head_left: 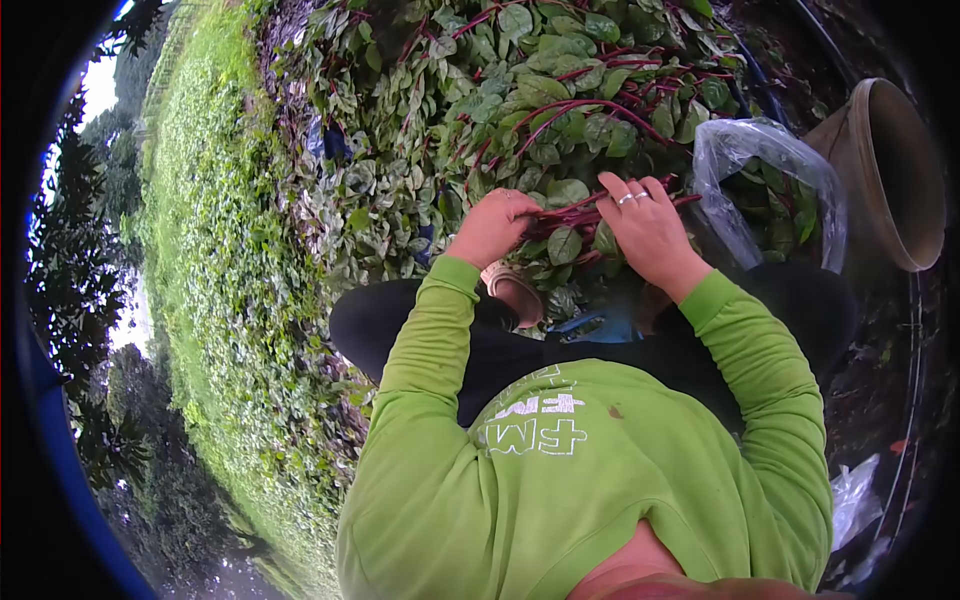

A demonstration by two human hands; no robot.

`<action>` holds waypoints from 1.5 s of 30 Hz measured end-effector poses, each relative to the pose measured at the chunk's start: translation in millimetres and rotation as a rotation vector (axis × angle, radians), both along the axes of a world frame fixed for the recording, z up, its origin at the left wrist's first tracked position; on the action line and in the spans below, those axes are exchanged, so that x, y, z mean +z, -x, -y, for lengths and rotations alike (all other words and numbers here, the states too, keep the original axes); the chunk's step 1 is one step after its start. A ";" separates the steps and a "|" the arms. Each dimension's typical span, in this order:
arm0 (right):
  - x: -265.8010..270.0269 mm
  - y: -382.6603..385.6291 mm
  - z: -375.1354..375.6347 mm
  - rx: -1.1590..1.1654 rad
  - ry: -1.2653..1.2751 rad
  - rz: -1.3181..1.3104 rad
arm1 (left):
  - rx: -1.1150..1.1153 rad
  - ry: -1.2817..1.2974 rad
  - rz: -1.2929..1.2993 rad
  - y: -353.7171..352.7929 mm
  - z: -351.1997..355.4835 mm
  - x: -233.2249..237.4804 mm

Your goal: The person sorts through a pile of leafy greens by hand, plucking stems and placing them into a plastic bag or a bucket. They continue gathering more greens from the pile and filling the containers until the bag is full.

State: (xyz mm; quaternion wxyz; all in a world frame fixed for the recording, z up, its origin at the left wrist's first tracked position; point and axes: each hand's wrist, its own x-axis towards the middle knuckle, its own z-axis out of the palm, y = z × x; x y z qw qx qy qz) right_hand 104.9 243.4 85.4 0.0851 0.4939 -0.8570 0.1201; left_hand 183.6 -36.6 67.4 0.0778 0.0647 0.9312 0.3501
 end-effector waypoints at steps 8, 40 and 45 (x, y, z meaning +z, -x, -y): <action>7.5 -11.1 3.9 0.095 -0.041 0.036 | -0.029 0.106 -0.121 2.3 -10.3 -11.4; 4.7 -13.9 7.4 0.238 -0.054 -0.046 | -0.499 0.379 -0.260 13.1 10.1 -3.7; 2.5 -13.1 7.8 0.235 -0.043 -0.040 | -0.492 0.460 -0.149 14.9 15.1 0.6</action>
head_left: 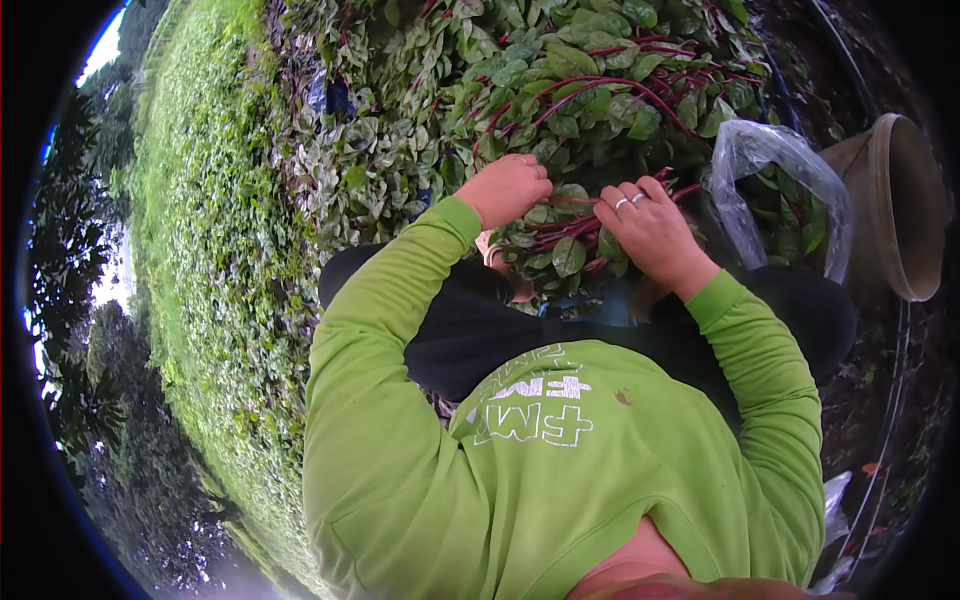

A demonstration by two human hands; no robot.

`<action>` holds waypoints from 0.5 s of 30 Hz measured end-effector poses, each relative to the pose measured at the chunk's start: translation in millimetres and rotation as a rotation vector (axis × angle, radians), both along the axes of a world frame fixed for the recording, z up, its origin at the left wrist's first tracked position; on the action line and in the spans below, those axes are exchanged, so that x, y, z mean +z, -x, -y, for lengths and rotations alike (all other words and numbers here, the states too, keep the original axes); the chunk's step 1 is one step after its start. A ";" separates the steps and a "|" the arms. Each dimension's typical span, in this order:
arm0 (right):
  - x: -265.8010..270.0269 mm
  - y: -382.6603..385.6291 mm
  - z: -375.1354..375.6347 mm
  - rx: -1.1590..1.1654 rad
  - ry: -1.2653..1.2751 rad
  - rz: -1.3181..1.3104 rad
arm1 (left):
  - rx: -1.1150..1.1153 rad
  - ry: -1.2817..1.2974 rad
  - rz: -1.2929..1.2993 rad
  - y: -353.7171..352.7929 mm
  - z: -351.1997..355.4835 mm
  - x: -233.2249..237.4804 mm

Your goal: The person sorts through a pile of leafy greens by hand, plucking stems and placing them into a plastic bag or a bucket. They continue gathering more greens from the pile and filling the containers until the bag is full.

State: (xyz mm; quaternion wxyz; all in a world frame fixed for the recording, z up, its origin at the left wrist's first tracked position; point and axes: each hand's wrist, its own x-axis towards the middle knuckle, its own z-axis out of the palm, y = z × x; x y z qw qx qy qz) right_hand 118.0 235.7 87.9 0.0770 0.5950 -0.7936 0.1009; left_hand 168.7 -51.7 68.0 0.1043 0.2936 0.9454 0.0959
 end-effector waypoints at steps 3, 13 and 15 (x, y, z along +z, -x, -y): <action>-0.5 -1.4 1.1 0.010 -0.022 0.011 | 0.126 -0.047 0.060 -0.9 3.7 2.3; 0.6 1.3 1.7 -0.017 0.046 -0.039 | 0.714 0.385 -0.210 -23.0 64.5 10.7; -0.7 1.1 3.5 -0.017 0.058 -0.020 | 0.739 -0.039 0.353 -16.5 23.2 16.4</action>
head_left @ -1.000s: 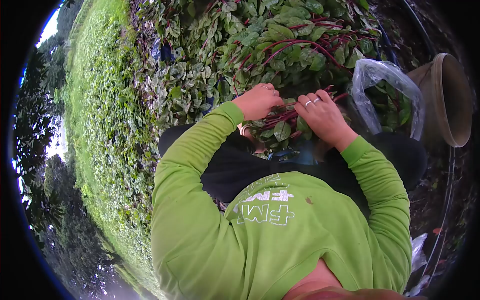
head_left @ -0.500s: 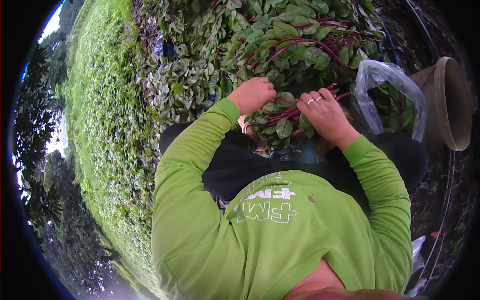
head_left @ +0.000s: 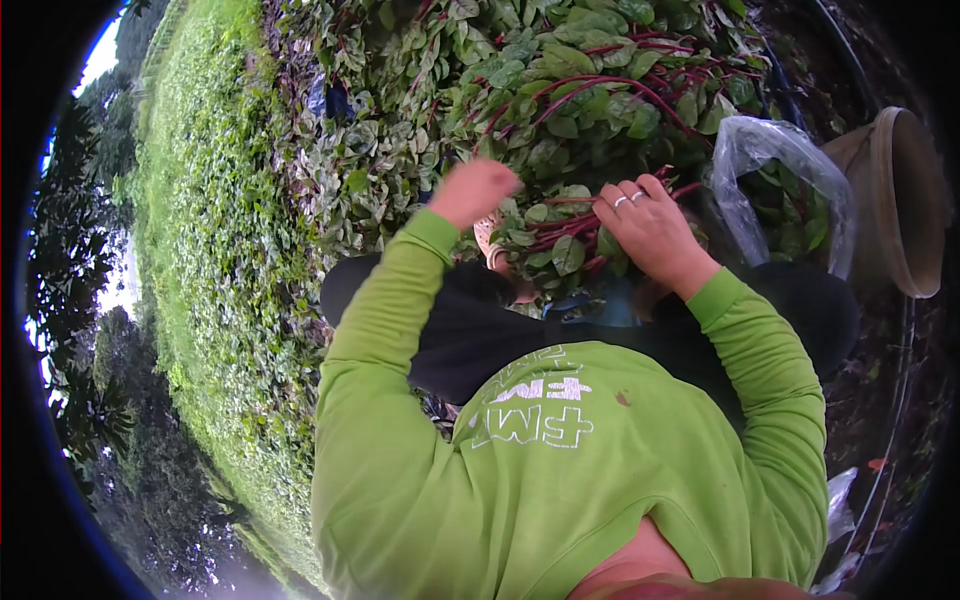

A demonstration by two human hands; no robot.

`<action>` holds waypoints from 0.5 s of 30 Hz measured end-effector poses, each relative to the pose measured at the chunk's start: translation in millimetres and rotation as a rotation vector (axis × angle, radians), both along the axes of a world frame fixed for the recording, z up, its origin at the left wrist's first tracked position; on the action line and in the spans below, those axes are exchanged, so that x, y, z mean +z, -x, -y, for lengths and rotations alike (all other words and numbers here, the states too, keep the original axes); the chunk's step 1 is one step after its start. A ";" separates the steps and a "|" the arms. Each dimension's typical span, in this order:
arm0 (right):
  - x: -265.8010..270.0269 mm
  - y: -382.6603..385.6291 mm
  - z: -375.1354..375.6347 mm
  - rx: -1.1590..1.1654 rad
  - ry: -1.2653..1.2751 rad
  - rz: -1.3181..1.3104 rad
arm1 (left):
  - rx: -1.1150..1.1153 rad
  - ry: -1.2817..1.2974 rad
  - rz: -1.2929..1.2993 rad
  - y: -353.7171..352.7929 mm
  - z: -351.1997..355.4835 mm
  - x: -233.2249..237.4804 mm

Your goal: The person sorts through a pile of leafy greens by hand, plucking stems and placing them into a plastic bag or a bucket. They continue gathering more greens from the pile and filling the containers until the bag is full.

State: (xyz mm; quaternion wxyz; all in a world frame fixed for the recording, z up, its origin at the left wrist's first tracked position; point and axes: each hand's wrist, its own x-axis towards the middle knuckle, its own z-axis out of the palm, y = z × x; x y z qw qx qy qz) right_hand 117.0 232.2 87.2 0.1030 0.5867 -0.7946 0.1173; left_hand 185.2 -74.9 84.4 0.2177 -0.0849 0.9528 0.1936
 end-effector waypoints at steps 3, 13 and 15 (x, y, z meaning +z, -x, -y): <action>1.5 0.2 2.7 0.008 -0.038 0.015 | 0.108 -0.439 0.165 -6.7 -63.4 -11.3; -4.9 -4.5 -0.9 0.008 -0.031 0.018 | 0.156 0.099 -0.707 -15.0 -76.6 -61.7; -1.7 -2.5 -0.6 0.015 -0.024 -0.003 | 0.518 -0.042 -0.535 -5.9 -4.3 -85.2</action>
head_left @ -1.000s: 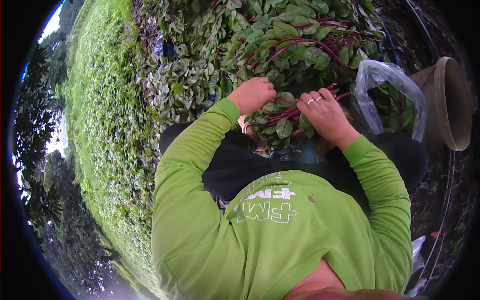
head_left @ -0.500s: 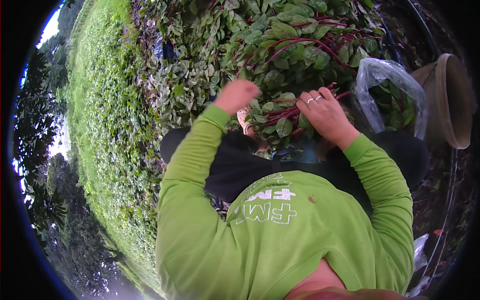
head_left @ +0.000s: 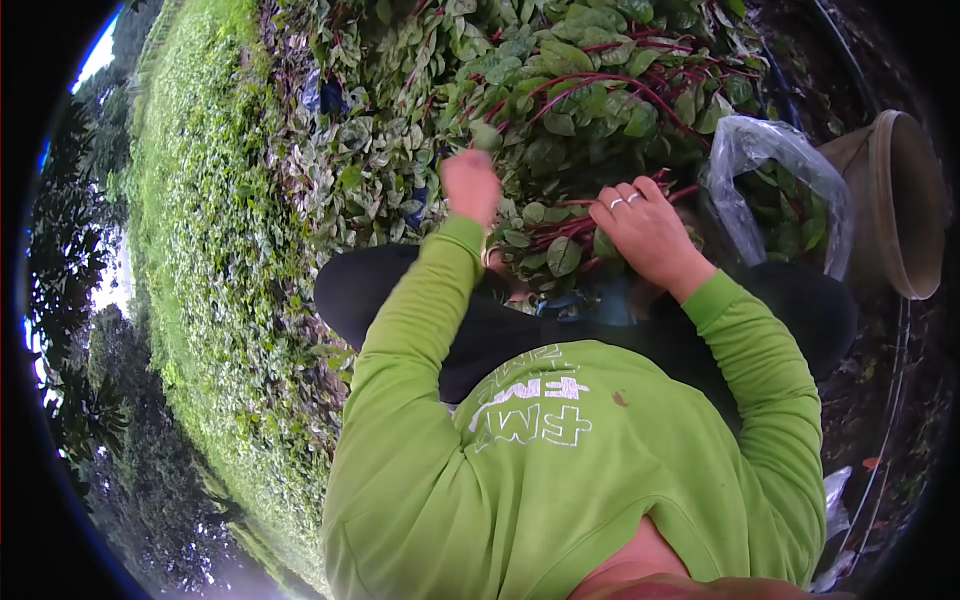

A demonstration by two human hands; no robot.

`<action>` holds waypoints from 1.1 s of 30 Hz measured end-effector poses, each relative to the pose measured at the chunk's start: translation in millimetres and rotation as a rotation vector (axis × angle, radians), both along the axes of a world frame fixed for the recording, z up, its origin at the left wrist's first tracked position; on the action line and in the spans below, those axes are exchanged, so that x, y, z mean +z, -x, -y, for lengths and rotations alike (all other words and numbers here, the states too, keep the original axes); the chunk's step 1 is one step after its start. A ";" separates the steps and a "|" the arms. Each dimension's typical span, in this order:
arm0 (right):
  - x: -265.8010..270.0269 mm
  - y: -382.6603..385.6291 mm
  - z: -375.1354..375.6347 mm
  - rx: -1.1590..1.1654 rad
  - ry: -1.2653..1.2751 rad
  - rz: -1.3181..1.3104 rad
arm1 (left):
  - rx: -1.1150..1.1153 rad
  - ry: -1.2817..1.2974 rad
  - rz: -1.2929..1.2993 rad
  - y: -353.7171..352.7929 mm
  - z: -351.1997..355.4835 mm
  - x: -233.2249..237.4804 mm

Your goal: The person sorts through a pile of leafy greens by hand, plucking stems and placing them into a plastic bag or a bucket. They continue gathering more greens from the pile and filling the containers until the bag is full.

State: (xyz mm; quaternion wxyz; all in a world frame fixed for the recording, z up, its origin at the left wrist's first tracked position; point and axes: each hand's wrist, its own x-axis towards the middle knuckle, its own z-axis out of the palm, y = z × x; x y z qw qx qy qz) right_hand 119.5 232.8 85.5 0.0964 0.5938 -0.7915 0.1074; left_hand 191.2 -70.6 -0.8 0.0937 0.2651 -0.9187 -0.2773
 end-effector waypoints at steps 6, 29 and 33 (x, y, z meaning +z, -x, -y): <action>2.3 -1.5 1.0 0.006 0.001 0.015 | -0.204 -0.707 0.393 2.3 0.0 20.5; -5.2 -2.6 -4.6 0.001 -0.033 0.045 | -0.596 0.493 0.048 -3.1 -11.3 6.0; -5.5 0.5 -9.1 -0.042 -0.057 0.057 | -0.641 0.250 -0.270 63.7 -55.7 54.5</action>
